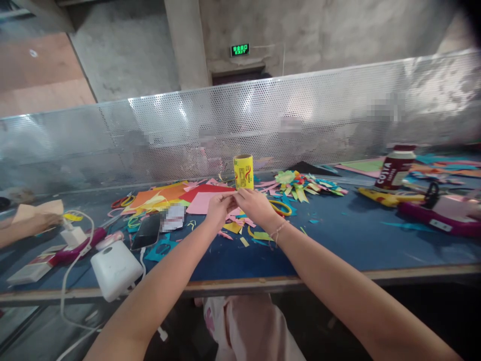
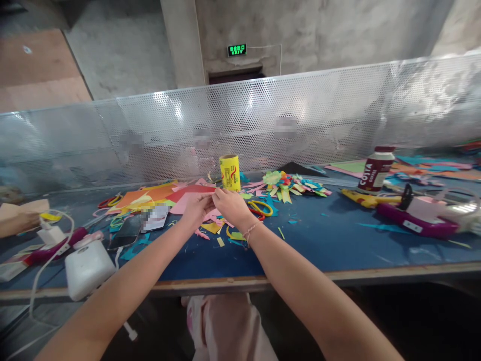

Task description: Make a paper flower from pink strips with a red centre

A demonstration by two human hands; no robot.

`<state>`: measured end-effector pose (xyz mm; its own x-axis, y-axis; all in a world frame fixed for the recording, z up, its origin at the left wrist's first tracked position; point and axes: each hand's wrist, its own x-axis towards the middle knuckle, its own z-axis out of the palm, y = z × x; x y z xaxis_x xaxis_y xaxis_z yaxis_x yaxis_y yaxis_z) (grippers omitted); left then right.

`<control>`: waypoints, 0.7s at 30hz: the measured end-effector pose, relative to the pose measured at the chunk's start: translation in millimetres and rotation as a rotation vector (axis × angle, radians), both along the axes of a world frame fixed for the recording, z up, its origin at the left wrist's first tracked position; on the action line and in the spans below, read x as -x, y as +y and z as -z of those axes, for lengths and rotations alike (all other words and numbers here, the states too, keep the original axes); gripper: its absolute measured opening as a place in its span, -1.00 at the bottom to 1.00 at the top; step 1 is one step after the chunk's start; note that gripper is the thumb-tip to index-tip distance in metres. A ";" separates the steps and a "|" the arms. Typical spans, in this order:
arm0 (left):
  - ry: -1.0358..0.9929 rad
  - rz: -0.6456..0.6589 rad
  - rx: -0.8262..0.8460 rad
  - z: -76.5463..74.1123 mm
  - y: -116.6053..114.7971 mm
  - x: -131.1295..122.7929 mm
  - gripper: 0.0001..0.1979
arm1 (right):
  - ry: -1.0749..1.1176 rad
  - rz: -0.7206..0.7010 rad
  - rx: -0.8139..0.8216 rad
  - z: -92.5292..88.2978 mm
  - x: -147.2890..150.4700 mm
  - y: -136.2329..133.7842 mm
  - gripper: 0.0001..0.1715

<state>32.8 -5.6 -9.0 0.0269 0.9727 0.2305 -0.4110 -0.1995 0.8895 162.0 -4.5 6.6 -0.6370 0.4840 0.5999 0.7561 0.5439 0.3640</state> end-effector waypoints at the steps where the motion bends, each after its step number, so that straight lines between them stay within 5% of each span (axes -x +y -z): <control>1: -0.022 -0.001 0.006 -1.0 -0.3 0.2 -0.87 | 0.004 -0.010 0.003 0.9 1.2 0.0 -0.75; 8: -0.181 -0.044 0.007 -3.4 1.4 5.3 -0.94 | 0.211 -0.119 0.062 11.5 7.6 6.0 -0.64; 15: -0.157 -0.014 -0.068 -6.6 1.9 7.3 -0.86 | 0.688 -0.480 0.263 10.3 5.6 17.1 -0.72; 21: 0.039 -0.118 -0.123 -9.4 0.9 4.7 -0.84 | 1.108 -0.443 0.539 7.8 4.2 24.4 -0.78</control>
<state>28.1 -4.7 0.4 -0.0743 0.9342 0.3490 -0.3439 -0.3525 0.8704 157.8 19.9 -1.2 -0.0992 0.7044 0.7029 0.2326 0.7032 -0.6719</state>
